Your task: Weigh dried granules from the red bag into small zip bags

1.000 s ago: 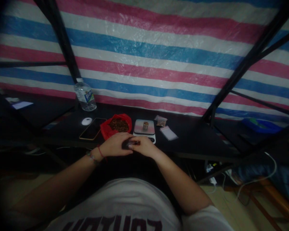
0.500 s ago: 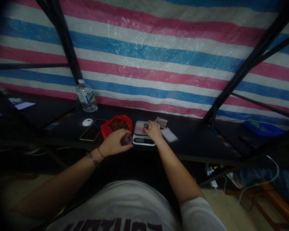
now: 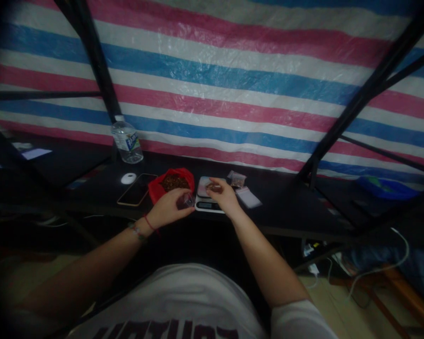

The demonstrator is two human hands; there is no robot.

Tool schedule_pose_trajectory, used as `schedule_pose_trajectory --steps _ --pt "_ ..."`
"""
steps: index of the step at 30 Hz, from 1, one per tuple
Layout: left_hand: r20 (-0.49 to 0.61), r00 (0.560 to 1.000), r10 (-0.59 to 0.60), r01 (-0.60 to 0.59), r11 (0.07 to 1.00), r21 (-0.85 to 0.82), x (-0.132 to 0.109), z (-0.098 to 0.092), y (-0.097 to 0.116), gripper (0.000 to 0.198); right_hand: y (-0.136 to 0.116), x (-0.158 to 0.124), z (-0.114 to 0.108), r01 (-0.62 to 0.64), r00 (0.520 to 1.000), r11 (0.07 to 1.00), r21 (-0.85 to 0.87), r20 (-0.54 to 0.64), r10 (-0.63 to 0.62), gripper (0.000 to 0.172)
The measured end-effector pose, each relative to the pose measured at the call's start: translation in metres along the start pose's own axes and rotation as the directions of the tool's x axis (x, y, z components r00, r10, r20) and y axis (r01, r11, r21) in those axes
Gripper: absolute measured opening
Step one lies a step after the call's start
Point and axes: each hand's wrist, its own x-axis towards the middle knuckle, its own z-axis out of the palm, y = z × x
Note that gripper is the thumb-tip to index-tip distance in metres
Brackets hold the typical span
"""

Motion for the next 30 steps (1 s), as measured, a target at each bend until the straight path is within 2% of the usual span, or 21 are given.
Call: schedule_pose_trajectory --steps 3,5,7,10,12,14,19,23,27,30 --pt "-0.005 1.0 0.016 -0.017 1.0 -0.022 -0.001 0.002 0.004 0.052 -0.011 -0.013 0.006 -0.011 1.0 0.994 0.112 0.021 0.008 0.051" --pt "-0.012 1.0 0.018 -0.019 0.999 -0.037 -0.002 0.003 0.006 0.053 -0.017 -0.019 0.009 -0.011 0.999 0.993 0.114 0.05 0.005 0.048" --pt "-0.026 0.999 0.019 -0.02 0.998 -0.062 -0.004 0.005 0.009 0.053 -0.022 -0.023 0.011 0.009 0.995 0.999 0.05 0.094 -0.014 0.042" --pt "-0.061 0.998 0.006 -0.013 0.993 -0.118 -0.006 0.009 0.012 0.052 -0.03 -0.027 0.012 0.114 0.981 0.989 -0.095 0.166 -0.097 0.033" --pt "-0.076 0.997 -0.007 -0.005 0.987 -0.159 -0.007 0.012 0.013 0.052 -0.035 -0.029 0.012 0.172 0.967 0.976 -0.134 0.21 -0.142 0.032" --pt "-0.08 0.997 -0.017 0.0 0.978 -0.206 -0.008 0.016 0.013 0.052 -0.039 -0.031 0.012 0.174 0.963 0.978 -0.114 0.229 -0.144 0.039" --pt "-0.041 0.999 -0.03 0.014 0.935 -0.353 -0.009 0.018 0.016 0.048 -0.045 -0.035 0.015 0.121 0.967 0.992 -0.032 0.228 -0.11 0.053" --pt "-0.01 0.999 -0.048 0.037 0.887 -0.461 -0.009 0.017 0.016 0.042 -0.046 -0.037 0.017 0.168 0.962 0.986 -0.004 0.219 -0.163 0.052" --pt "-0.056 0.996 -0.065 0.023 0.834 -0.551 -0.007 0.019 0.011 0.039 -0.042 -0.036 0.018 0.156 0.973 0.988 0.023 0.169 -0.158 0.053" --pt "-0.108 0.98 -0.169 0.049 0.723 -0.689 -0.001 0.014 0.0 0.036 -0.037 -0.033 0.015 0.184 0.98 0.983 -0.027 0.087 -0.181 0.053"
